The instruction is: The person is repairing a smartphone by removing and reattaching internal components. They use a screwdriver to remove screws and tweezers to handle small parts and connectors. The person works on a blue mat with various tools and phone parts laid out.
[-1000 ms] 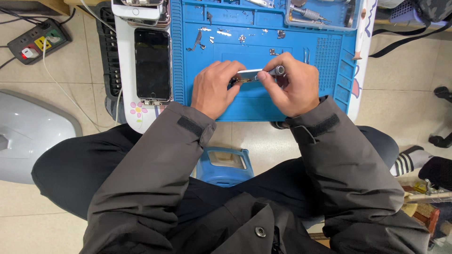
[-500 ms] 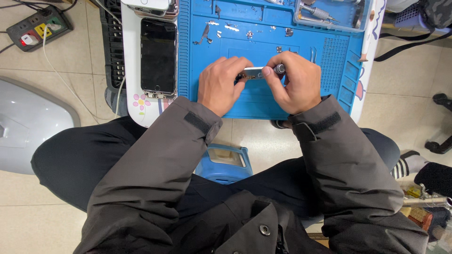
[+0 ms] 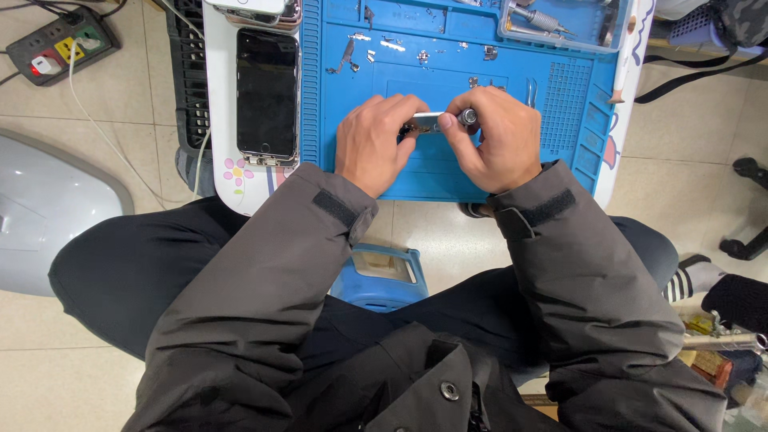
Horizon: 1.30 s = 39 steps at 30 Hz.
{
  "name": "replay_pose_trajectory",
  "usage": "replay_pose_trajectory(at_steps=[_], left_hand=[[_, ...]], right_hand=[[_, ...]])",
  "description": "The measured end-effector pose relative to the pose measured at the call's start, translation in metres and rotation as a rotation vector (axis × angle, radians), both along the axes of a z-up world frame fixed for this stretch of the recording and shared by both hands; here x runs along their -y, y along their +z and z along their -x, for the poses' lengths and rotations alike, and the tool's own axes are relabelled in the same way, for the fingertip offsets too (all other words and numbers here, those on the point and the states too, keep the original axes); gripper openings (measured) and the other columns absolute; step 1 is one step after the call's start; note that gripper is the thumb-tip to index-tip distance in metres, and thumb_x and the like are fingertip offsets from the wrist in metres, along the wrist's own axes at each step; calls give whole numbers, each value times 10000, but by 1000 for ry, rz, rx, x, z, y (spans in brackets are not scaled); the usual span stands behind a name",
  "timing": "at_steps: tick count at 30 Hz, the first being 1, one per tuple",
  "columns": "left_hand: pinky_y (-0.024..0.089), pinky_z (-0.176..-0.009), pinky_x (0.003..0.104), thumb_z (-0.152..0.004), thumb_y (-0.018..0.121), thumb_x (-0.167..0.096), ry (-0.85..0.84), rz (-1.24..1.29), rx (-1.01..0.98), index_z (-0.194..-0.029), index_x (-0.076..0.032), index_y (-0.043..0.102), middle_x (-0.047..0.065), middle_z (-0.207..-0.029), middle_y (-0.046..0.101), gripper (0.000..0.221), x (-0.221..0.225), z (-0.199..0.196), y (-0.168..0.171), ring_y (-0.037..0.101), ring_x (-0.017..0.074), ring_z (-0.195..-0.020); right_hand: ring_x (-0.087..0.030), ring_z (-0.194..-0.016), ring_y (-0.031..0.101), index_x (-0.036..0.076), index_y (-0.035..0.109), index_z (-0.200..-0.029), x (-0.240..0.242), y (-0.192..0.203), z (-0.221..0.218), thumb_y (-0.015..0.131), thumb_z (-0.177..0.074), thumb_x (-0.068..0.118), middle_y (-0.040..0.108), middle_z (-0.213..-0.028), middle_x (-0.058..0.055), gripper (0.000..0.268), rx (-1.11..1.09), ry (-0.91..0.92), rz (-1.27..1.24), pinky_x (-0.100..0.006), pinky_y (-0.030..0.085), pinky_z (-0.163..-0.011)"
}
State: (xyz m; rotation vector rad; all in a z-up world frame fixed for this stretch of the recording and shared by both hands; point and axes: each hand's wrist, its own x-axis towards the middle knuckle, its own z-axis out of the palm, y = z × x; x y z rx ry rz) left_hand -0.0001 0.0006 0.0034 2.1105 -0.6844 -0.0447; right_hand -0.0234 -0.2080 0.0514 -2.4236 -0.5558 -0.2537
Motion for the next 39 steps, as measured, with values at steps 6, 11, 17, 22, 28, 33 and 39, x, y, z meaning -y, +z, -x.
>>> replay_pose_trajectory(at_steps=[6,11,17,22,28,33,39], left_hand=[[632,-720,471,-900,756,30,8,-1,2,-1101,-172,655,49,-869,680,302,0,1,1,719,303,-850],[635,-713,470,-898,754,23,7,-4,6,-1112,-167,663,57,-881,691,301,0,0,0,719,303,-845],[639,-723,463,-890,760,20,3,-21,-7,-1113,-172,659,50,-893,701,311,0,0,0,728,292,-853],[637,-712,455,-891,757,24,-2,-15,6,-1109,-171,662,50,-886,698,308,0,-1,-1,728,288,-843],[634,-714,455,-865,785,26,26,-16,16,-1094,-178,657,43,-887,691,333,2,0,-5,721,284,-840],[634,-712,483,-874,789,34,24,9,10,-1107,-171,652,61,-897,694,339,3,-1,-5,724,305,-854],[636,-714,471,-871,795,33,35,-2,-2,-1103,-168,662,59,-885,699,335,3,-2,-2,725,284,-845]], right_hand=[[-206,-558,532,108,686,-996,1,-4,1,665,-1101,142,591,-665,-28,113,8,-10,37,-304,493,-506],[-201,-567,533,119,691,-1002,2,-4,0,667,-1098,156,586,-658,-16,106,12,-10,51,-301,497,-516],[-204,-565,530,122,690,-995,2,-5,0,671,-1102,160,580,-651,-15,115,-2,-19,44,-307,495,-510],[-197,-568,537,124,694,-1009,3,-6,0,670,-1094,147,587,-663,-12,92,11,-7,53,-296,498,-516],[-191,-614,613,107,674,-1134,0,-2,-1,713,-1072,111,666,-771,-41,74,37,14,78,-320,536,-546],[-150,-611,602,159,676,-1147,0,5,-7,713,-1091,148,603,-725,28,68,94,83,367,-267,519,-522],[-180,-679,583,145,666,-1143,-5,19,-12,702,-1030,115,561,-805,2,122,78,121,368,-305,522,-554]])
